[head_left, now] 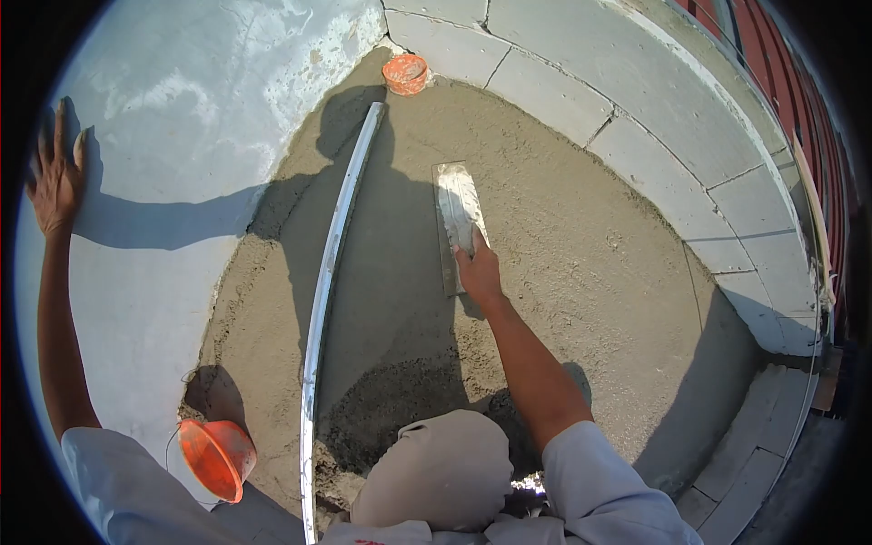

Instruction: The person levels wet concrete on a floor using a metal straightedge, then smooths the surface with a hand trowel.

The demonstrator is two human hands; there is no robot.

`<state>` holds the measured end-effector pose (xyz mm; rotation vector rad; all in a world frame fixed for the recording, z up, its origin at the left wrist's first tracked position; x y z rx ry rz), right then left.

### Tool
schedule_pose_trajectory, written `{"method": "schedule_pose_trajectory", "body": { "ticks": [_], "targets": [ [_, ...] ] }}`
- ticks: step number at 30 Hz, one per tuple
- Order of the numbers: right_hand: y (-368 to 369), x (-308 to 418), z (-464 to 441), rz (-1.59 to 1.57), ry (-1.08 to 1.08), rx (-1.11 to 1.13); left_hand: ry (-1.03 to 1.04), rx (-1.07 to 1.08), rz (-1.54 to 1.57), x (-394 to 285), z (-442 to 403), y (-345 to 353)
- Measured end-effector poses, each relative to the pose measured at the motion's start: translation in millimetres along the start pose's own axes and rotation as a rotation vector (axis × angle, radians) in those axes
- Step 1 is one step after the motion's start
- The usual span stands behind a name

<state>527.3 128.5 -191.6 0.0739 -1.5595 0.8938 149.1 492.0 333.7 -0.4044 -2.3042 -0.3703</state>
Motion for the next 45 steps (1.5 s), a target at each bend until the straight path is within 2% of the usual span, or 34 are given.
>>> {"method": "schedule_pose_trajectory", "body": {
  "ticks": [1, 4, 7, 9, 11, 13, 16, 18, 20, 21, 23, 26, 30, 31, 33, 34, 37, 38, 39, 40, 41, 42, 43, 44, 45],
  "targets": [
    [5.3, 7.5, 17.9, 0.031, -0.184, 0.051, 0.01, 0.071, -0.065, 3.9, 2.6, 5.8],
    [-8.1, 1.7, 67.8, 0.093, -0.261, 0.174, 0.039, 0.226, -0.154, 13.9, 14.5, 25.3],
    [-70.3, -43.7, 52.5, 0.082, 0.001, -0.172, 0.058, 0.266, -0.166, 21.4, 22.8, 35.5],
    [-78.6, -40.9, 50.9, -0.037, 0.402, -0.097, 0.07, 0.293, -0.171, 25.8, 31.0, 42.2],
    [-62.1, -34.9, 59.8, -0.083, 0.372, -0.03, 0.081, 0.317, -0.181, 33.7, 39.1, 51.3],
    [-27.3, -35.9, 85.8, -0.026, -0.089, 0.034, 0.088, 0.347, -0.191, 43.6, 56.3, 59.8],
    [-59.0, -33.2, 106.2, 0.082, -0.146, -0.004, 0.116, 0.387, -0.2, 54.8, 76.1, 80.1],
    [-118.0, -72.1, 107.7, 0.114, 0.166, -0.2, 0.138, 0.41, -0.22, 64.8, 83.8, 88.7],
    [-185.9, -117.2, 119.1, 0.004, 0.356, -0.481, 0.146, 0.422, -0.232, 67.5, 86.5, 91.0],
    [-221.3, -133.2, 123.7, 0.061, 0.117, -0.736, 0.143, 0.414, -0.241, 62.8, 78.6, 84.7],
    [-262.4, -162.8, 114.6, -0.121, 0.086, -0.865, 0.126, 0.398, -0.249, 55.5, 65.4, 72.5],
    [-251.0, -148.8, 60.0, -0.333, 0.166, -0.677, 0.095, 0.424, -0.296, 38.8, 42.8, 57.9],
    [-182.9, -104.3, -37.3, -0.271, 0.03, -0.576, 0.08, 0.649, -0.53, 7.7, 6.0, 34.4],
    [-162.0, -85.1, -52.9, -0.312, 0.185, -0.504, 0.091, 0.743, -0.618, 1.9, -1.4, 29.3],
    [-120.8, -64.5, -84.3, -0.298, 0.279, -0.42, 0.069, 0.661, -0.59, -10.2, -22.6, 16.4],
    [-94.2, -71.7, -102.9, -0.247, 0.223, -0.415, 0.04, 0.297, -0.286, -20.2, -30.2, 2.4],
    [-39.1, -38.6, -115.6, -0.2, 0.05, -0.296, 0.05, 0.368, -0.313, -0.8, -8.4, 18.8],
    [-9.4, -31.3, -110.2, -0.165, 0.053, -0.167, 0.093, 0.714, -0.628, -6.9, -15.4, 22.6],
    [17.3, -24.3, -103.2, -0.13, 0.055, -0.041, 0.105, 0.884, -0.792, -6.3, -16.3, 19.2],
    [25.3, -8.2, -92.6, -0.074, -0.02, -0.013, 0.139, 1.068, -0.94, -6.9, -15.9, 13.5],
    [29.6, 10.9, -75.5, -0.019, -0.095, 0.017, 0.144, 1.077, -0.942, -9.7, -20.4, 11.9],
    [33.6, 28.6, -65.0, 0.034, -0.172, 0.052, 0.113, 0.888, -0.795, -13.4, -26.5, 13.9],
    [20.0, 34.1, -67.5, -0.033, -0.108, -0.053, 0.104, 0.713, -0.632, -18.2, -31.0, 13.0],
    [2.8, 32.2, -69.2, -0.097, -0.039, -0.155, 0.058, 0.341, -0.309, -15.6, -24.0, 7.4],
    [-14.5, 21.9, -70.3, -0.158, 0.035, -0.259, 0.02, 0.15, -0.145, -14.7, -22.7, -2.6]
  ]
}}
Point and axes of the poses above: each hand's wrist, its own z-axis away from the middle knuckle, its own y-axis out of the palm, x = y × z, the point moved 10 cm from there along -z, towards the middle knuckle, and after that the axes turned 13 degrees about -x, right-handed, at the moved point
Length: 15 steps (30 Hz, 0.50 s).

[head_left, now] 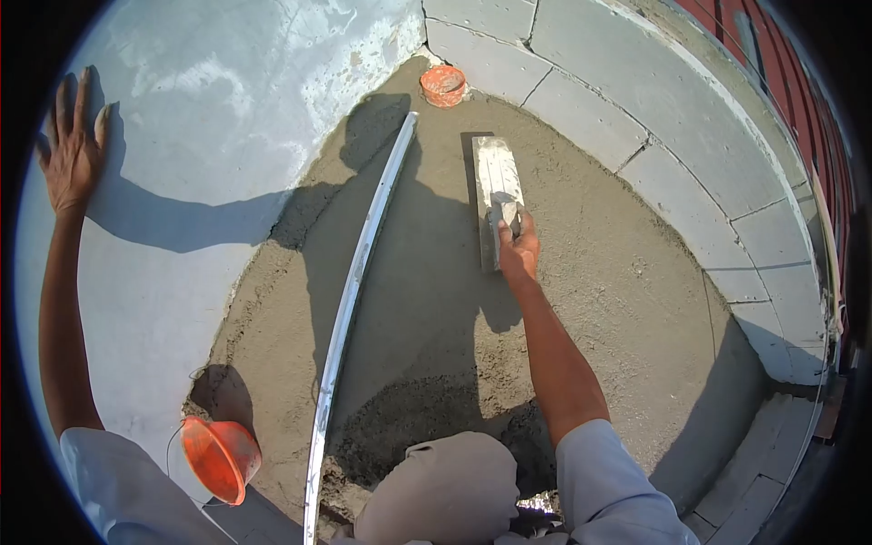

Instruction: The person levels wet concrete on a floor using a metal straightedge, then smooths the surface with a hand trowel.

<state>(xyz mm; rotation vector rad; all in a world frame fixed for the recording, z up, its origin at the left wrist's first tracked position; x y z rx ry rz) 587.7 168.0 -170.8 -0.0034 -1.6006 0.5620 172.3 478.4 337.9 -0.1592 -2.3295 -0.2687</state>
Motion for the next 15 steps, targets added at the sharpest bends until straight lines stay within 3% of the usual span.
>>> {"method": "schedule_pose_trajectory", "body": {
  "ticks": [1, 2, 5, 7, 9, 12, 14, 15],
  "targets": [
    [-13.5, -17.9, -21.0, -0.014, -0.067, -0.106, -0.008, -0.187, 0.17, 2.3, 6.3, -10.2],
    [-25.6, -35.8, -39.6, -0.028, -0.137, -0.212, -0.007, -0.195, 0.174, 0.8, 6.3, -11.5],
    [-19.8, -46.1, -38.4, -0.028, -0.017, -0.02, -0.023, -0.182, 0.174, 3.5, 7.8, -9.9],
    [12.5, -27.5, 12.8, -0.147, 0.211, 0.314, -0.031, -0.163, 0.171, 7.3, 8.2, -9.8],
    [37.7, -12.9, 74.4, 0.095, -0.18, 0.555, -0.039, -0.156, 0.171, 7.8, 6.5, -9.5],
    [32.1, -18.0, 106.6, 0.028, -0.168, 0.542, -0.038, -0.148, 0.18, 8.6, 7.2, -8.9],
    [2.3, -8.0, 65.9, 0.016, -0.22, 0.227, -0.041, -0.127, 0.193, 11.4, 12.6, -5.0],
    [-3.3, -11.4, 43.6, -0.132, -0.045, 0.219, -0.042, -0.118, 0.205, 11.4, 14.0, -3.5]
  ]
}}
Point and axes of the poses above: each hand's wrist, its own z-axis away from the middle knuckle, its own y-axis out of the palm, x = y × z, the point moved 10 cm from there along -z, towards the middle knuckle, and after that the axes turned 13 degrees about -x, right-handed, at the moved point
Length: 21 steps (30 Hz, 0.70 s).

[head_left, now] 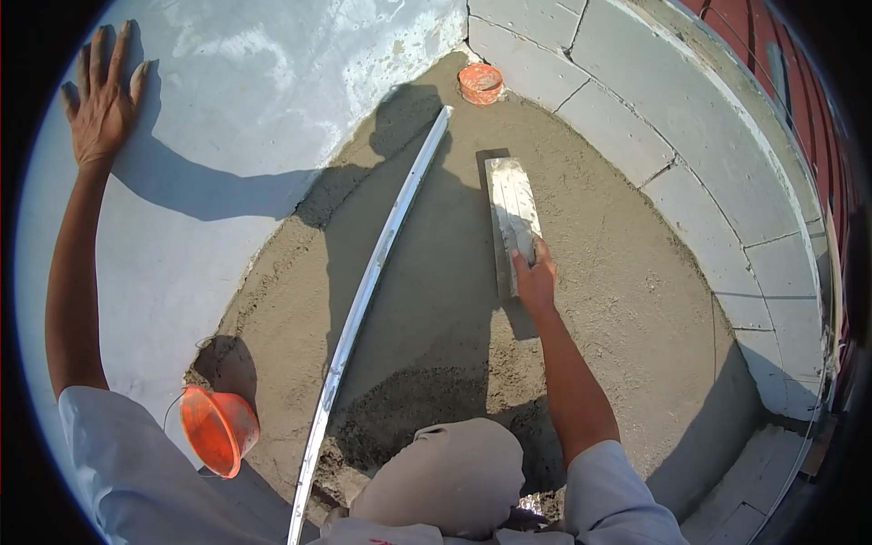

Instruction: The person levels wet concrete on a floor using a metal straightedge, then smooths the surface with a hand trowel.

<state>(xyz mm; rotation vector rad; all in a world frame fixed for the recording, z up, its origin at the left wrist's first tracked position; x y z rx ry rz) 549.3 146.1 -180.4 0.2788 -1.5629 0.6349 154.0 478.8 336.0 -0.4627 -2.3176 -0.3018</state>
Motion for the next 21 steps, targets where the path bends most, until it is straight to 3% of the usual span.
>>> {"method": "schedule_pose_trajectory", "body": {
  "ticks": [1, 4, 6, 8, 10, 13, 16, 21],
  "targets": [
    [-7.1, -5.7, -19.2, -0.166, 0.152, -0.025, -0.003, 0.009, 0.011, 0.4, 1.6, 1.3],
    [-12.8, -42.0, -45.8, -0.044, 0.177, -0.082, 0.0, -0.018, 0.042, -16.5, -17.4, -12.8],
    [12.2, -34.9, -13.9, 0.098, 0.081, 0.071, 0.005, -0.026, 0.05, -19.2, -22.5, -16.8],
    [31.5, -28.4, 22.9, 0.13, -0.011, 0.107, 0.063, 0.309, -0.267, -23.1, -26.0, 9.0],
    [40.2, -26.9, 47.7, 0.056, -0.093, 0.032, 0.053, 0.445, -0.361, -20.0, -21.5, 18.5],
    [50.4, 4.4, 28.5, -0.454, 0.436, 0.025, -0.011, 0.46, -0.32, -16.7, -16.8, 18.2],
    [81.4, -22.4, -7.0, -0.712, 0.772, -0.005, -0.034, 0.471, -0.304, -13.7, -16.4, 17.8],
    [124.8, -37.7, -8.2, -0.791, 0.876, 0.138, -0.062, 0.483, -0.287, -8.7, -13.7, 13.7]
  ]
}}
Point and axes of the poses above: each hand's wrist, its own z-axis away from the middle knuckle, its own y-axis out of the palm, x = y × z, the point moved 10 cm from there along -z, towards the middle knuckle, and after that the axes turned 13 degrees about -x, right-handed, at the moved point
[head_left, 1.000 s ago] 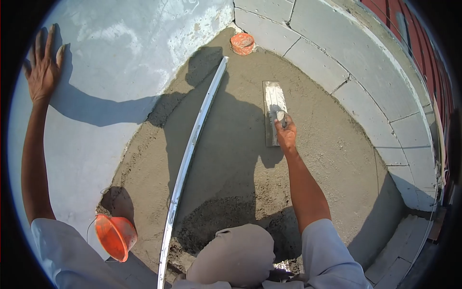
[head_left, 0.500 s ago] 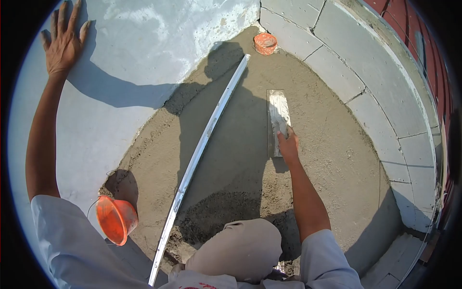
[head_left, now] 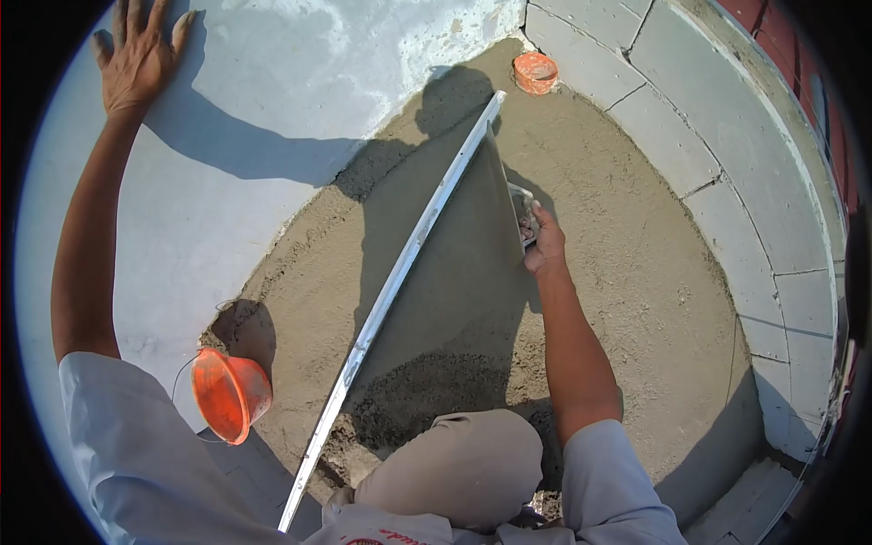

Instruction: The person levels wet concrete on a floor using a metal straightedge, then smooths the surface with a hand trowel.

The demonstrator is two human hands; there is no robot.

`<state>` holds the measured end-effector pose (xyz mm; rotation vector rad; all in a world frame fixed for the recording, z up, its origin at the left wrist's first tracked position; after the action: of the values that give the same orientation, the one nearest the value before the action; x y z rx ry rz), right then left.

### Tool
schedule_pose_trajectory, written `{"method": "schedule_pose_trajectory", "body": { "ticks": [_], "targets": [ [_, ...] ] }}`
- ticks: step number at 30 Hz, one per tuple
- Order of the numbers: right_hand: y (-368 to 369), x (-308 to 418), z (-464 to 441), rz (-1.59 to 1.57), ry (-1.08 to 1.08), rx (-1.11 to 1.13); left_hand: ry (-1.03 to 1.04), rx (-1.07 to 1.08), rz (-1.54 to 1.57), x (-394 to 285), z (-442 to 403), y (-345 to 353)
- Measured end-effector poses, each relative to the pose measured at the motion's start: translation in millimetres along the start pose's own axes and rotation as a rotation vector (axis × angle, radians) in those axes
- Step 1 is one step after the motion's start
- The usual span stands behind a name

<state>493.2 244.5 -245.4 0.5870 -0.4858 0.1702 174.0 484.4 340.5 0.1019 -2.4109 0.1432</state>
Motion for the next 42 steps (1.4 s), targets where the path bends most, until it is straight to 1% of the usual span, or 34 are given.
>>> {"method": "schedule_pose_trajectory", "body": {
  "ticks": [5, 10, 16, 19, 22, 25, 28, 31, 34, 37, 40, 42],
  "targets": [
    [-18.3, -47.6, 21.6, -0.044, 0.126, 0.076, -0.01, 0.015, 0.02, 1.5, 2.6, 1.2],
    [-41.4, -72.8, 58.4, -0.012, 0.196, 0.13, -0.016, 0.028, 0.038, 1.0, 5.4, 0.5],
    [-72.6, -91.6, 102.8, 0.126, 0.253, 0.129, -0.016, 0.041, 0.057, 0.1, 9.4, -1.1],
    [-84.7, -86.8, 137.8, 0.307, 0.254, 0.133, -0.019, 0.046, 0.058, 1.3, 11.3, -2.9],
    [-93.6, -65.9, 151.7, 0.442, 0.004, 0.159, -0.024, 0.05, 0.065, 2.0, 13.6, -3.0],
    [-73.6, -34.3, 160.6, 0.81, -0.36, 0.162, -0.031, 0.059, 0.069, 4.1, 14.1, -3.4],
    [-63.4, -35.8, 148.9, 1.056, -0.651, 0.332, -0.041, 0.067, 0.07, 7.8, 15.0, -5.8],
    [-74.4, -53.5, 161.0, 1.124, -0.384, 0.434, -0.044, 0.067, 0.07, 10.1, 16.1, -8.2],
    [-72.4, -62.4, 190.5, 1.204, -0.505, 0.45, -0.055, 0.075, 0.082, 10.6, 17.8, -5.9],
    [-67.8, -62.4, 180.3, 1.136, -0.579, 0.376, -0.062, 0.075, 0.081, 14.4, 16.8, -8.1],
    [-64.5, -33.5, 152.3, 1.028, -0.678, 0.223, -0.063, 0.081, 0.087, 14.7, 20.2, -10.0],
    [-62.1, 0.0, 140.0, 0.983, -0.855, 0.078, -0.071, 0.089, 0.104, 12.4, 25.2, -11.2]
  ]
}}
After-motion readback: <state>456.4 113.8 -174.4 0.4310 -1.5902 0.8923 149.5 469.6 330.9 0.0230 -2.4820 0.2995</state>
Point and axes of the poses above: each hand's wrist, its own z-axis away from the middle knuckle, its own y-axis out of the palm, x = y × z, the point moved 10 cm from there along -z, towards the middle knuckle, and after that the axes turned 13 degrees about -x, right-handed, at the moved point
